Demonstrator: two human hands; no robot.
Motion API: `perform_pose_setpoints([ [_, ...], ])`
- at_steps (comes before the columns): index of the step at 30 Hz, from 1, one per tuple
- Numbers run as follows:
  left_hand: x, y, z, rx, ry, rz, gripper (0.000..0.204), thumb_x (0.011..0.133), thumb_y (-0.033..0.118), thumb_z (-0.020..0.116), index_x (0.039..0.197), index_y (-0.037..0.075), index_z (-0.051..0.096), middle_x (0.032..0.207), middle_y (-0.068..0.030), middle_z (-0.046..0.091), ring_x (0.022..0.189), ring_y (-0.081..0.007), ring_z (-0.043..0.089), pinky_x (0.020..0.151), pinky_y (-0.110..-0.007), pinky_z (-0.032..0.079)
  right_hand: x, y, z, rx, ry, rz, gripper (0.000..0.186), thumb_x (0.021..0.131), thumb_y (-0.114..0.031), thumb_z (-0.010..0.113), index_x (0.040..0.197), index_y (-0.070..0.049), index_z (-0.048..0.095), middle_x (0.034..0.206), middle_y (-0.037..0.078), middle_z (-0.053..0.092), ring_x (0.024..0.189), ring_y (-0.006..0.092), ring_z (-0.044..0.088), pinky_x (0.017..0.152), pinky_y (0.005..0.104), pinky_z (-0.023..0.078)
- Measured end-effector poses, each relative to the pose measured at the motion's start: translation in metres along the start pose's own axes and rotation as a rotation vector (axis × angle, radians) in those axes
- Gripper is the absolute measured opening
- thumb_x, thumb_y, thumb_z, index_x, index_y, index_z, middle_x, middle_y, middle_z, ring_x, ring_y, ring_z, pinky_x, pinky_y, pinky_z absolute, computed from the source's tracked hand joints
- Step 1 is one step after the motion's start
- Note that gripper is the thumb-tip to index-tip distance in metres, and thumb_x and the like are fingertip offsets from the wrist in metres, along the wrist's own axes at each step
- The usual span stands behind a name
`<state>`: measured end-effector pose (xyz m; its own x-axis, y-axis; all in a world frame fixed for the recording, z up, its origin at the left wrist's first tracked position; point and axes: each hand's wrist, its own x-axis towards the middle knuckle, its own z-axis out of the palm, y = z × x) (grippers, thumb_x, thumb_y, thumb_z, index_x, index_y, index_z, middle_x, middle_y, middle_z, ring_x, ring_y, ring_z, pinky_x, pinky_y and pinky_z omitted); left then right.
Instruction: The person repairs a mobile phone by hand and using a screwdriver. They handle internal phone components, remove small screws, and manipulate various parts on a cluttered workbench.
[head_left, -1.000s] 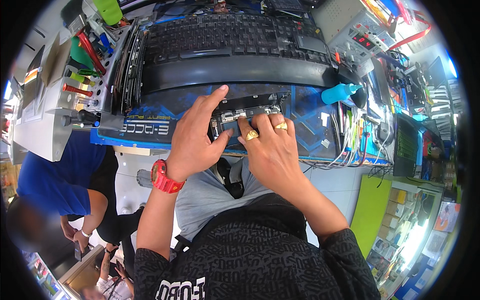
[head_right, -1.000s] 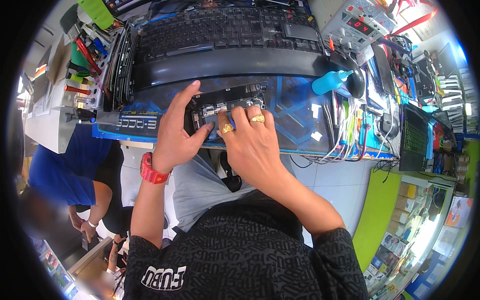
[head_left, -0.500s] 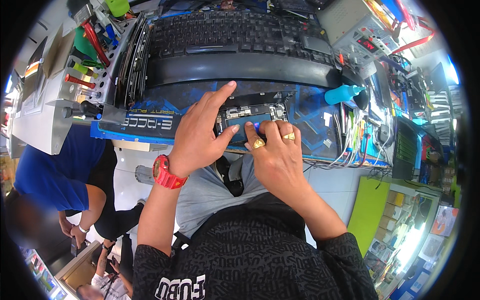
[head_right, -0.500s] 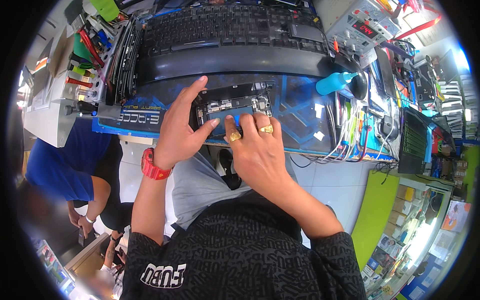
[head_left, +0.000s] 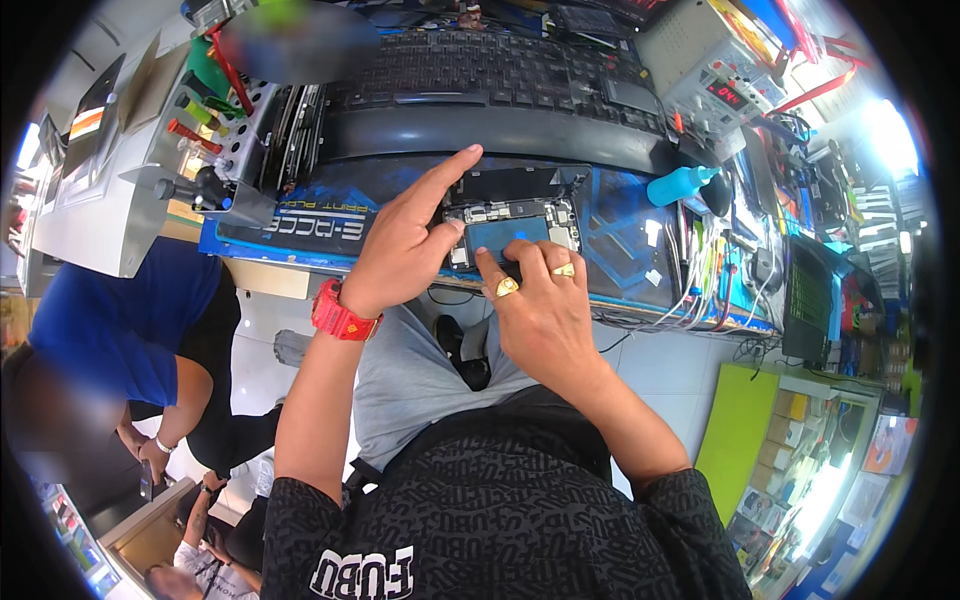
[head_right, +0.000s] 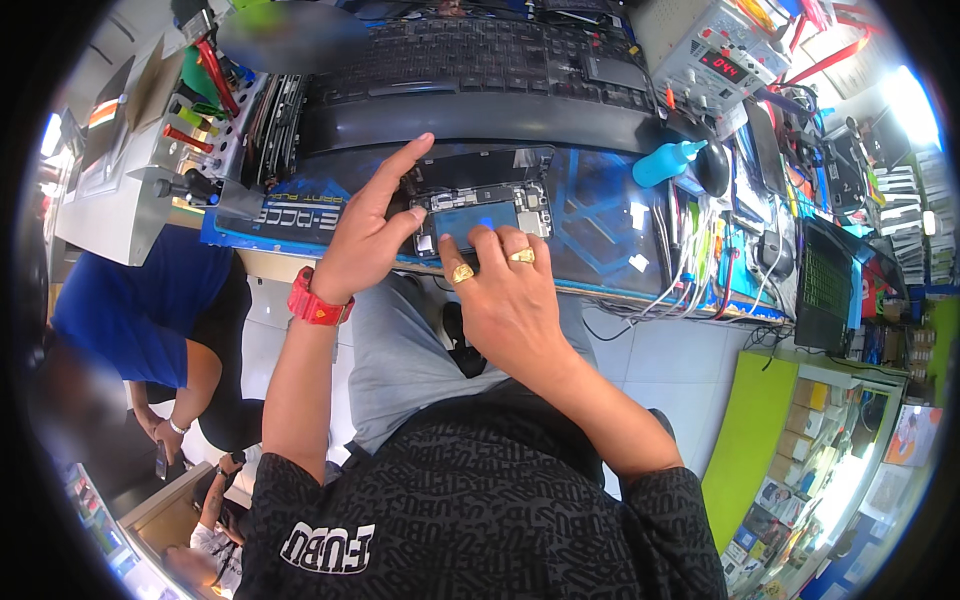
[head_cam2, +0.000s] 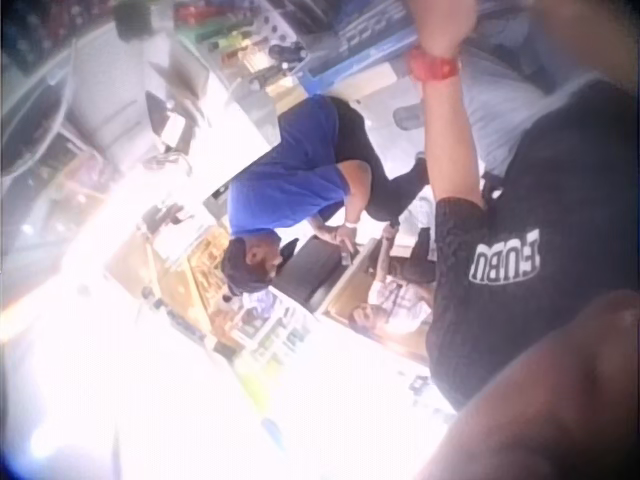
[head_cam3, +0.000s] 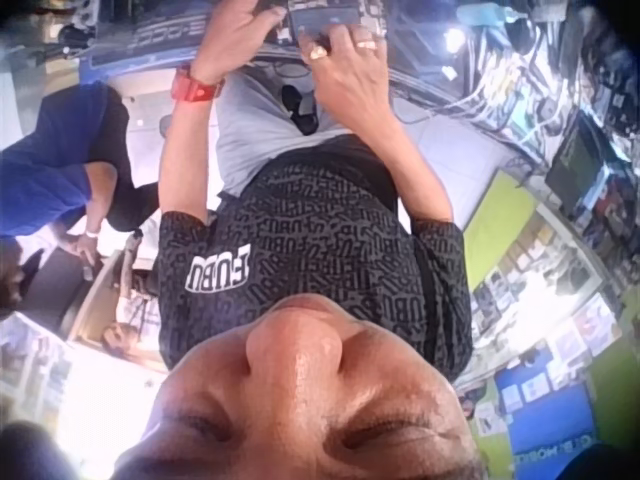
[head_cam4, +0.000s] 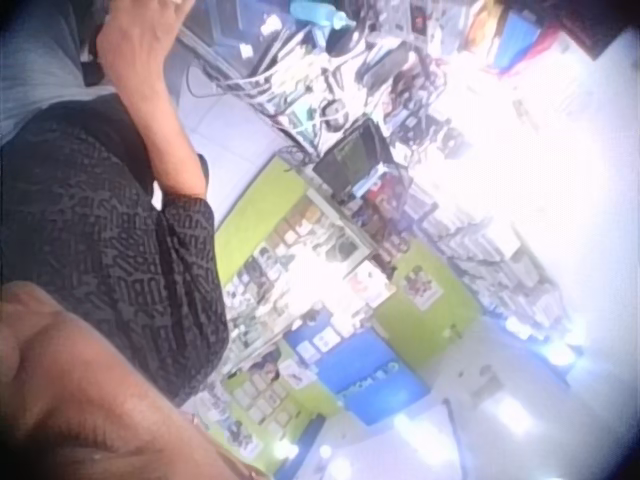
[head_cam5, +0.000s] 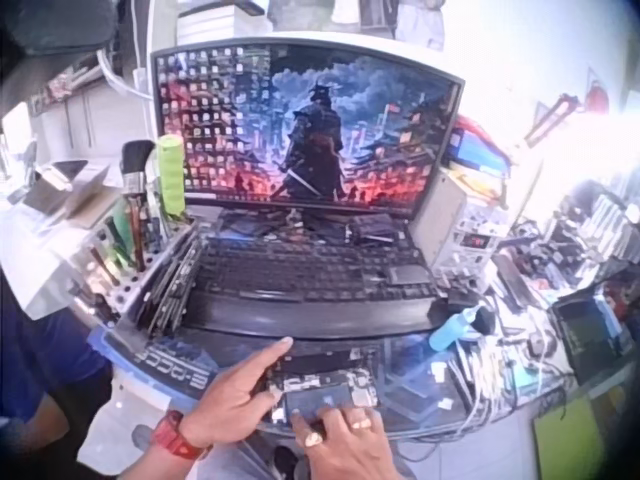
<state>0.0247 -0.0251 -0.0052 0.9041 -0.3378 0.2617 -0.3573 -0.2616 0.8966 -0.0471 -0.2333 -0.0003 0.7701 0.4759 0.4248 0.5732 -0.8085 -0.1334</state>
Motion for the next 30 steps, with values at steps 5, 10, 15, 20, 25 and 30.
perform_pose_setpoints([
  [5,0.002,0.004,0.002,0.020,-0.036,-0.010,0.083,0.085,-0.004,0.063,0.165,0.009,0.045,0.166,-0.0150,0.050,0.155,-0.0323,0.047,0.127,-0.042,0.036,0.006,0.003,0.004,0.005,0.015,-0.016,0.044,0.084,-0.010,0.066,0.127,-0.005,0.075,0.111,0.011,0.060,0.103,0.0311,0.058,0.092,0.0473,0.046],
  [10,-0.003,0.002,-0.005,0.143,0.007,0.104,0.086,0.080,0.000,0.069,0.163,0.009,0.047,0.162,-0.0171,0.055,0.151,-0.0344,0.052,0.125,-0.044,0.041,0.018,-0.003,-0.002,-0.001,-0.104,0.002,0.044,0.087,-0.013,0.077,0.130,-0.006,0.075,0.111,0.012,0.060,0.106,0.0328,0.058,0.091,0.0474,0.045],
  [15,-0.001,-0.003,0.003,0.172,0.065,0.182,0.088,0.078,0.017,0.080,0.160,0.012,0.051,0.143,-0.0175,0.067,0.121,-0.0403,0.067,0.102,-0.049,0.055,0.016,-0.010,0.001,0.026,-0.067,0.049,0.030,0.091,-0.007,0.074,0.121,-0.003,0.073,0.115,0.019,0.063,0.105,0.0397,0.060,0.091,0.0523,0.046],
  [20,-0.009,-0.010,0.008,0.209,0.102,0.226,0.086,0.073,0.014,0.075,0.157,0.011,0.054,0.127,-0.0173,0.069,0.113,-0.0393,0.068,0.100,-0.047,0.055,0.001,-0.001,0.014,-0.005,-0.035,-0.008,0.034,0.104,-0.015,0.068,0.134,0.000,0.068,0.127,0.021,0.062,0.114,0.0446,0.059,0.093,0.0561,0.046],
  [25,-0.011,-0.008,0.011,0.232,0.081,0.159,0.088,0.071,0.019,0.079,0.156,0.015,0.056,0.118,-0.0154,0.070,0.111,-0.0395,0.069,0.097,-0.048,0.055,-0.007,0.014,0.026,-0.129,-0.011,-0.017,0.036,0.106,-0.021,0.067,0.136,0.000,0.068,0.129,0.019,0.063,0.117,0.0426,0.060,0.095,0.0552,0.047],
  [30,-0.015,-0.006,0.010,0.253,0.077,0.147,0.090,0.071,0.021,0.083,0.156,0.015,0.056,0.116,-0.0159,0.070,0.110,-0.0399,0.069,0.094,-0.049,0.055,-0.008,0.021,0.027,-0.094,0.034,-0.085,0.035,0.106,-0.019,0.069,0.135,0.000,0.070,0.121,0.019,0.063,0.110,0.0404,0.061,0.093,0.0537,0.047],
])
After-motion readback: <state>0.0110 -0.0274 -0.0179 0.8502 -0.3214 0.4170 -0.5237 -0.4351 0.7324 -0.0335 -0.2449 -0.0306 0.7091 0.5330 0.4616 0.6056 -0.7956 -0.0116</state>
